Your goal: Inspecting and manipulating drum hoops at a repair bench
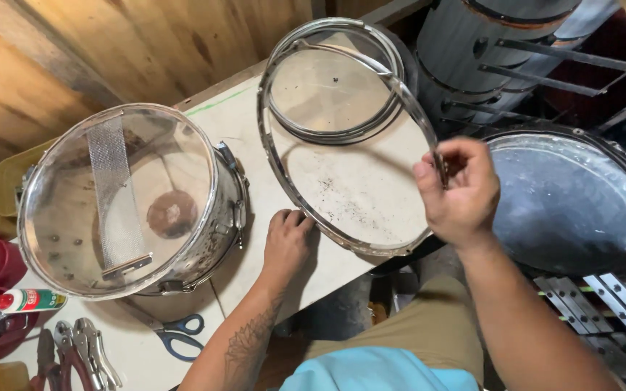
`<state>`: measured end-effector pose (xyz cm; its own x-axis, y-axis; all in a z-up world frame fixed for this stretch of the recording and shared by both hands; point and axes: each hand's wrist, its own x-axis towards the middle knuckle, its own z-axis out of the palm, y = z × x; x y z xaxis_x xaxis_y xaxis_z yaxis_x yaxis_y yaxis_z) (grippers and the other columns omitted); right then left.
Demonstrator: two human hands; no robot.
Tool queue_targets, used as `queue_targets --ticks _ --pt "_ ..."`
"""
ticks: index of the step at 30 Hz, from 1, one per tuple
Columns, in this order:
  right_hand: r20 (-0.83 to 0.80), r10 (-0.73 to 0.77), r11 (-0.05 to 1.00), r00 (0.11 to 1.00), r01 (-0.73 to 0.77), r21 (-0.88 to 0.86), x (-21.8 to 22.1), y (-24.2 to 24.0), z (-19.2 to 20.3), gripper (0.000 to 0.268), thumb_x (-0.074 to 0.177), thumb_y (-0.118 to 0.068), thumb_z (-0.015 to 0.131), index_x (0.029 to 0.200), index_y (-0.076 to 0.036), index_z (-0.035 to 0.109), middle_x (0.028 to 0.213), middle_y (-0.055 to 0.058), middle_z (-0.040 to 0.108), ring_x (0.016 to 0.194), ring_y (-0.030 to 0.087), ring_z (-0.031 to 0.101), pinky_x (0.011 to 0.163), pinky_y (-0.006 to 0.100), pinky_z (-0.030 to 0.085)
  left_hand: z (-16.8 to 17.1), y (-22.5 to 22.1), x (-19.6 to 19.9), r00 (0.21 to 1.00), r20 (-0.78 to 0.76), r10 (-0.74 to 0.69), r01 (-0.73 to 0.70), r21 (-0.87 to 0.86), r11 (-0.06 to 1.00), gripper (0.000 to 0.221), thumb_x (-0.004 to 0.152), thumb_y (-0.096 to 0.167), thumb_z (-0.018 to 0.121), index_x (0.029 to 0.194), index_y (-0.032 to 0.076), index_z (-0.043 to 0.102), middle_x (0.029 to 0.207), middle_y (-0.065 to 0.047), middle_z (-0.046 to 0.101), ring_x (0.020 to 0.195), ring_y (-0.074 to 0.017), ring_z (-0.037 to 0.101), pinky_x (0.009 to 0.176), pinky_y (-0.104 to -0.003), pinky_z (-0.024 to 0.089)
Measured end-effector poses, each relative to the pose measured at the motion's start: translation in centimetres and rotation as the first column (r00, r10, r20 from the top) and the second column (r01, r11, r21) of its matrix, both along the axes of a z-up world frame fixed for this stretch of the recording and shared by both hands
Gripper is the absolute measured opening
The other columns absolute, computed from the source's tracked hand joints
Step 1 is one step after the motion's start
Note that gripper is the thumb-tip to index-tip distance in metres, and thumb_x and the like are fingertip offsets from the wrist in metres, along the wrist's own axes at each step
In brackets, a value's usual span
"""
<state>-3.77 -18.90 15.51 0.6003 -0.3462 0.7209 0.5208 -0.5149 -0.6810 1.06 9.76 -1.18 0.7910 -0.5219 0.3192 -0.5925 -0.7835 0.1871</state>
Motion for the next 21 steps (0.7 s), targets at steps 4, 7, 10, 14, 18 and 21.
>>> queue_targets --ticks 4,7,10,14,18,21 --pt "-0.2 0.165 0.985 0.966 -0.173 -0.02 1.9 0.5 6.7 0.066 0.1 -0.018 0.075 0.15 0.006 0.039 0.092 0.02 0.062 0.073 0.023 0.061 0.063 0.03 0.052 2.5 -0.3 -0.5 0.999 0.031 -0.042 0.043 -0.045 0.998 0.015 0.091 0.022 0.062 0.103 0.023 0.071 0.101 -0.004 0.065 0.111 -0.0323 0.06 0.102 -0.044 0.048" --pt "-0.481 0.165 0.978 0.861 -0.207 -0.035 4.5 1.1 10.4 0.065 0.1 -0.026 0.069 0.155 -0.004 0.042 0.103 0.007 0.054 0.082 0.011 0.057 0.075 0.024 0.05 7.6 -0.9 -1.7 0.984 0.103 -0.145 0.166 -0.25 0.954 0.01 0.094 0.01 0.061 0.085 0.007 0.065 0.087 -0.011 0.064 0.086 -0.0362 0.054 0.08 -0.046 0.048" --pt "-0.395 0.064 0.944 0.917 -0.184 -0.274 6.4 1.9 11.2 0.043 0.101 -0.026 0.07 0.141 -0.012 0.063 0.099 0.003 0.061 0.086 0.013 0.055 0.081 0.028 0.046 8.3 -1.0 -1.7 0.971 0.117 -0.21 0.233 -0.256 0.938 0.014 0.095 0.007 0.057 0.081 0.005 0.061 0.085 -0.012 0.063 0.081 -0.0359 0.054 0.081 -0.046 0.048" --pt "-0.186 0.183 0.881 0.965 -0.245 -0.404 6.5 3.5 11.6 0.018 0.106 -0.014 0.065 0.117 -0.006 0.077 0.103 0.014 0.076 0.097 0.031 0.074 0.084 0.038 0.057 3.4 -1.0 -0.7 0.975 0.143 -0.171 0.202 -0.235 0.951 0.005 0.092 0.018 0.065 0.091 0.014 0.068 0.091 -0.007 0.066 0.095 -0.0319 0.06 0.094 -0.045 0.048" --pt "-0.149 0.175 0.89 0.973 -0.221 -0.399 7.1 3.3 11.2 0.014 0.106 -0.016 0.067 0.114 -0.015 0.079 0.087 0.009 0.075 0.085 0.032 0.074 0.073 0.037 0.057 -2.1 -0.8 0.9 0.984 0.135 -0.117 0.136 -0.138 0.981 0.02 0.09 0.035 0.069 0.106 0.024 0.072 0.106 -0.001 0.069 0.112 -0.0276 0.063 0.108 -0.05 0.044" --pt "-0.178 0.175 0.891 0.968 -0.233 -0.39 7.3 3.1 11.2 0.016 0.106 -0.015 0.066 0.116 -0.012 0.078 0.09 0.013 0.075 0.086 0.035 0.074 0.072 0.04 0.056 0.4 -1.1 0.1 0.99 0.076 -0.122 0.13 -0.103 0.986 0.021 0.09 0.033 0.068 0.108 0.022 0.072 0.107 -0.002 0.069 0.112 -0.0286 0.063 0.11 -0.052 0.043"
